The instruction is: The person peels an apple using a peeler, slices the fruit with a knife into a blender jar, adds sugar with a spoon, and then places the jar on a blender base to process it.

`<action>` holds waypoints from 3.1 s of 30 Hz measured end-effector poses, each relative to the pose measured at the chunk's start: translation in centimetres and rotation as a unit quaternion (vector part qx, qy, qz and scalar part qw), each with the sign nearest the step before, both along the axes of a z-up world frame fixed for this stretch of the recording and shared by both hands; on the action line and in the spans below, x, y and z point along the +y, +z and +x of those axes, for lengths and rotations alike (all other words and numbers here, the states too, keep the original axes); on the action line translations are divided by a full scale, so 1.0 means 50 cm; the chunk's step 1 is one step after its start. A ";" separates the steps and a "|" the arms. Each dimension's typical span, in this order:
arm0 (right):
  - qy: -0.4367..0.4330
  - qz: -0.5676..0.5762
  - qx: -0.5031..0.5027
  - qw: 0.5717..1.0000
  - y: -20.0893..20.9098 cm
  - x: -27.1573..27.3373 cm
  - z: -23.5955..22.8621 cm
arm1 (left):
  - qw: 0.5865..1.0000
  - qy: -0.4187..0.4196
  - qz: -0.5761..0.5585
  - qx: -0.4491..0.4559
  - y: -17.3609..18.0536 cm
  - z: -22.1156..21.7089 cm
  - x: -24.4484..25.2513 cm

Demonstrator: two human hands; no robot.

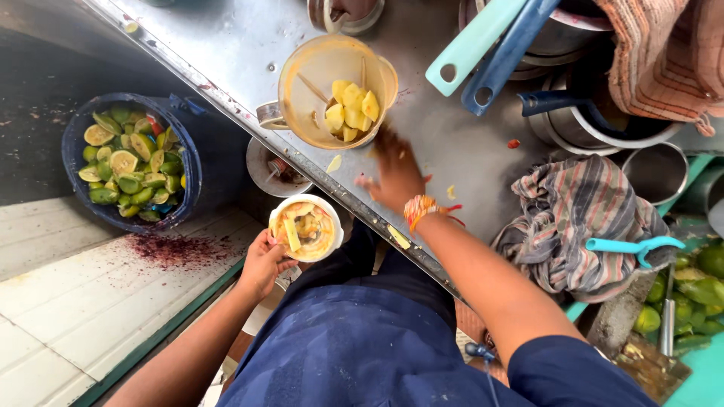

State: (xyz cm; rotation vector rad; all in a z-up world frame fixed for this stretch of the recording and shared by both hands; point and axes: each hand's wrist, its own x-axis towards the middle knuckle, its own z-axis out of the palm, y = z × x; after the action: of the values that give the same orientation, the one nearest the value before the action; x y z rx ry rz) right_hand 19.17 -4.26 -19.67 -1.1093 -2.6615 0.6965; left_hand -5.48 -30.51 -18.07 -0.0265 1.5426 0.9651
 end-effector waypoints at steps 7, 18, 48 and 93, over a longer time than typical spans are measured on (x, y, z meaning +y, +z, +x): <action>-0.020 -0.056 -0.038 0.998 0.049 -0.128 0.134 | 1.000 0.018 0.007 0.005 -0.040 0.006 -0.011; -0.128 0.068 -0.064 0.987 -0.039 0.030 0.251 | 0.999 -0.034 0.005 0.007 -0.039 0.012 0.000; 0.142 -0.015 0.018 0.990 -0.023 -0.070 -0.193 | 0.972 0.215 0.089 -0.028 -0.258 0.046 0.002; -0.207 -0.443 0.165 0.857 0.259 -0.129 0.160 | 0.881 0.183 0.374 0.225 0.210 -0.533 0.178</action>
State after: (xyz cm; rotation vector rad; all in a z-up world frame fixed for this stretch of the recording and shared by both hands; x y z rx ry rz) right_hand 27.16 -10.71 -6.70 -1.4856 -1.6818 1.8846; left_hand -32.13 -21.60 -7.58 0.5022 1.4975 1.9306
